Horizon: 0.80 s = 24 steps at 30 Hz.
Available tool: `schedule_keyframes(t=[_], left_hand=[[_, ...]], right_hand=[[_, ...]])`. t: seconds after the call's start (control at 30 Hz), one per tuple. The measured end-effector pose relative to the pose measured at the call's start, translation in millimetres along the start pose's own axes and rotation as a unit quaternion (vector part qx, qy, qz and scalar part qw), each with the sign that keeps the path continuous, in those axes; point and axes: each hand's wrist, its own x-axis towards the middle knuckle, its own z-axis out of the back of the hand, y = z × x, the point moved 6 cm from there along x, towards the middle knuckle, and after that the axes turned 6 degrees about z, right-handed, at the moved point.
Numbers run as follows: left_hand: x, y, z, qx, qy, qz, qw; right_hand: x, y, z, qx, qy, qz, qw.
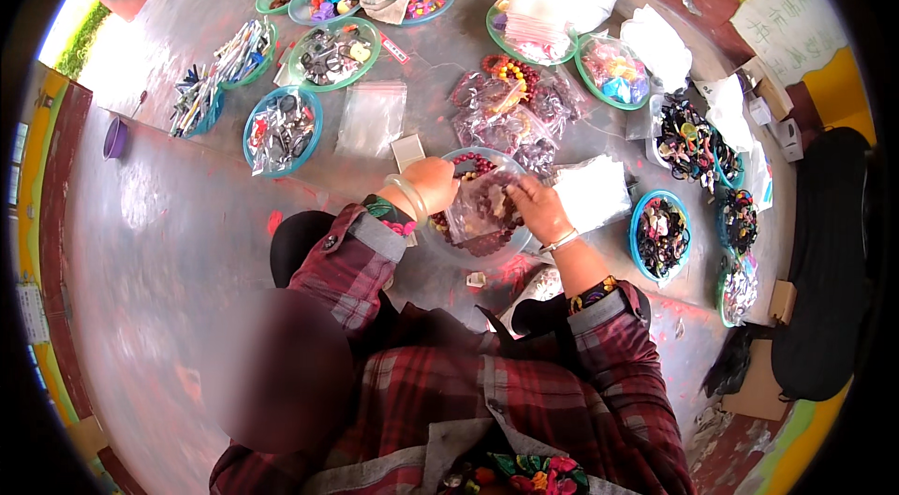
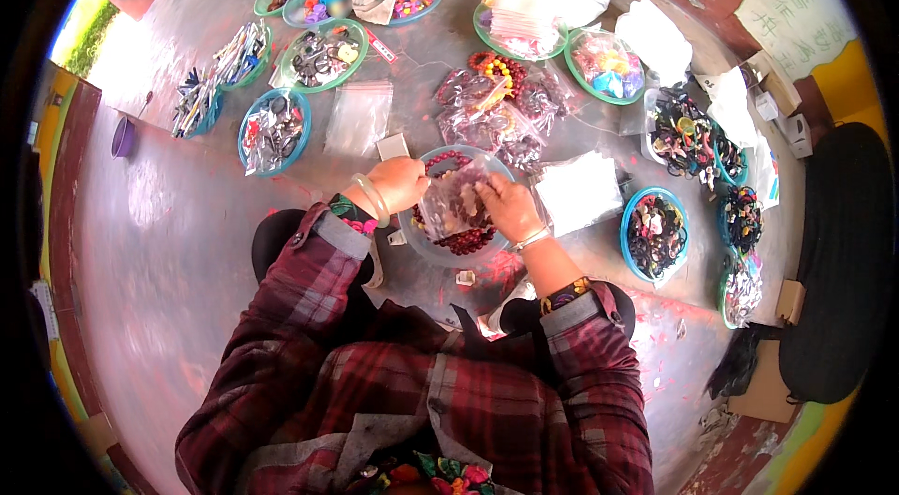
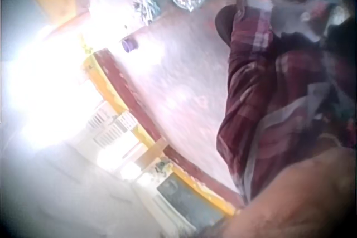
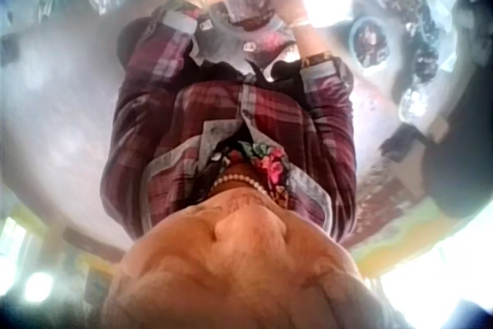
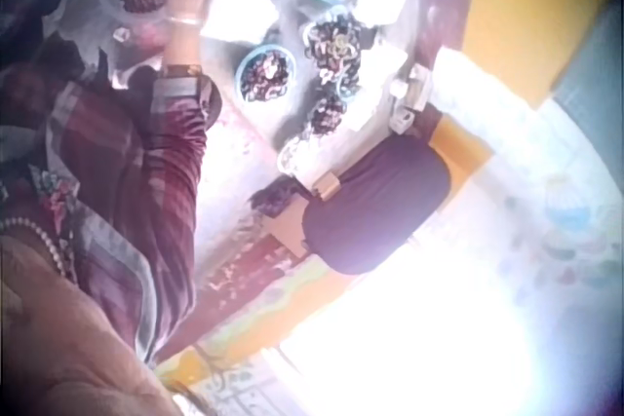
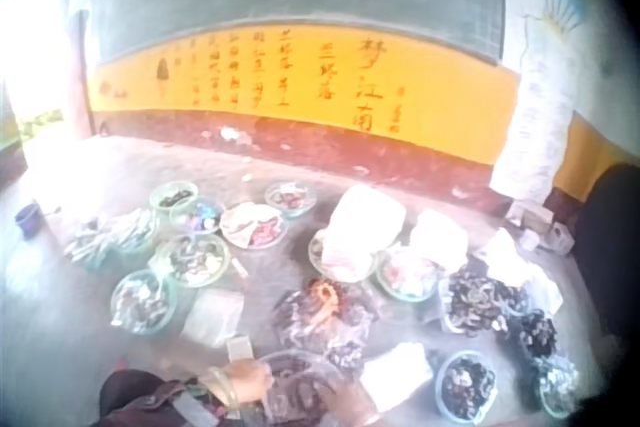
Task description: The person sits on the floor and packs beaded bracelets into small plastic bags. They pick up bracelets from a blue bowl, place them into bags, and seal them. The person handles multiple bracelets of different colors and sizes, organizing them into individual packages.
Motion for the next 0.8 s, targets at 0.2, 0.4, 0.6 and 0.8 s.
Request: schedule_keyframes(t=[0.2,0.4,0.6,0.8], left_hand=[[-4,-15,4,0.020,0.018,-0.017,0.999],[-5,-31,3,-0.139,-0.045,-0.097,0.984],[2,-33,-2,-0.119,0.003,-0.115,0.986],[-2,-34,6,-0.369,0.103,-0.047,0.923]], right_hand=[[-3,23,-18,-0.094,0.045,0.109,0.988],[-3,51,-17,-0.160,0.054,0.191,0.967],[-5,88,6,-0.169,-0.042,0.276,0.945],[-3,70,16,-0.053,-0.119,0.176,0.976]])
